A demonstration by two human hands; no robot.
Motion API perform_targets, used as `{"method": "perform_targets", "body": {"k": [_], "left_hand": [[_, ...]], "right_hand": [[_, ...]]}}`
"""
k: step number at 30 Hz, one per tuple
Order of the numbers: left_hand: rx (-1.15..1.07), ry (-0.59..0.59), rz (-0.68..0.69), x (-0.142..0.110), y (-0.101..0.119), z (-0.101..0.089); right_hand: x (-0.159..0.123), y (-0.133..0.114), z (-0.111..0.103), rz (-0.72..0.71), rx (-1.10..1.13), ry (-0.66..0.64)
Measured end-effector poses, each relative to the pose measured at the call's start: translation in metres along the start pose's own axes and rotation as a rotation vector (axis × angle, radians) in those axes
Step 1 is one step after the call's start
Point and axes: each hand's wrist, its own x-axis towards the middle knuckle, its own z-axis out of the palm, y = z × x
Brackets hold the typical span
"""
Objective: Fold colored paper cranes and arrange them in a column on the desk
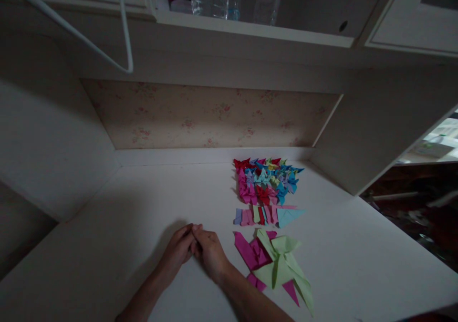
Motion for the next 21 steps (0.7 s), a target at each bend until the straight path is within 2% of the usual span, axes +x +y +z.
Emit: {"method": "perform_targets", "body": {"k": [9,14,21], "left_hand": [[-0.011,0.002,0.007,0.001,-0.003,-0.002],[0.041,-0.025,0.024,0.0,-0.001,-0.002],[0.028,-0.006,0.015,0.001,-0.003,-0.003]], "right_hand": [[-0.001,-0.001,0.001,0.016,-0.015,0.002],[0.0,0.003,0.0,0.05,-0.009,0.044],[0.002,0.008,-0.004,0.014,-0.04,0.019]]}}
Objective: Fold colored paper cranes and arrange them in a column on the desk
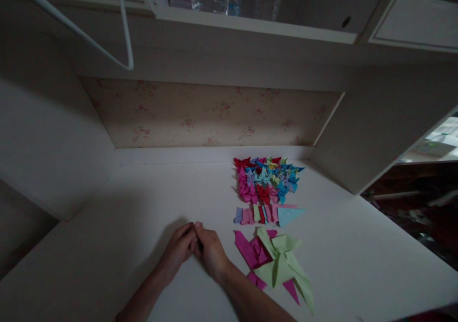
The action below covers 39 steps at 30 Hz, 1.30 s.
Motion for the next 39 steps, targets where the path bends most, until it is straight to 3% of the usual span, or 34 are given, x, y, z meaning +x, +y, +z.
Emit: {"method": "perform_targets", "body": {"k": [39], "left_hand": [[-0.016,0.008,-0.017,-0.001,0.002,0.001]], "right_hand": [[-0.004,-0.01,0.003,0.051,0.131,-0.034]]}}
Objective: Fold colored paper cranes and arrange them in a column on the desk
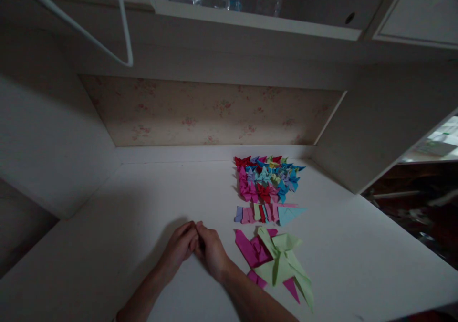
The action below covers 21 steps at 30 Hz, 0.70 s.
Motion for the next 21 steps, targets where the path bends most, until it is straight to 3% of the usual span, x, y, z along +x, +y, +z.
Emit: {"method": "perform_targets", "body": {"k": [14,21], "left_hand": [[-0.004,-0.026,0.021,0.0005,0.0023,0.0016],[-0.003,-0.012,0.026,0.0003,0.0021,0.0015]], "right_hand": [[0.0034,0.0059,-0.0038,-0.069,-0.007,-0.103],[0.0022,0.006,-0.0059,-0.075,-0.021,-0.094]]}}
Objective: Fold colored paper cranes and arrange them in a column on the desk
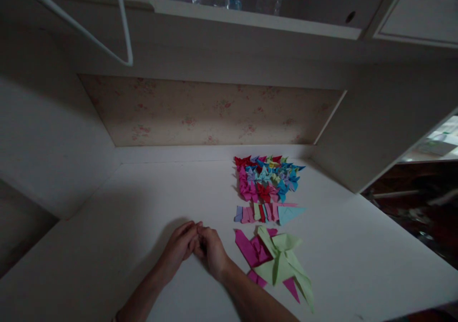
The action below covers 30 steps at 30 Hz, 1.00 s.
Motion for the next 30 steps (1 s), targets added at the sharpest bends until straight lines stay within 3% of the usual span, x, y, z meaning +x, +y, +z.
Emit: {"method": "perform_targets", "body": {"k": [18,30], "left_hand": [[0.02,-0.023,-0.01,0.0003,-0.0005,-0.0011],[0.006,-0.007,-0.032,0.0027,-0.0051,-0.0041]], "right_hand": [[0.0015,0.0071,-0.0039,0.012,0.043,0.022],[-0.0005,-0.0011,-0.0005,-0.013,0.01,0.014]]}}
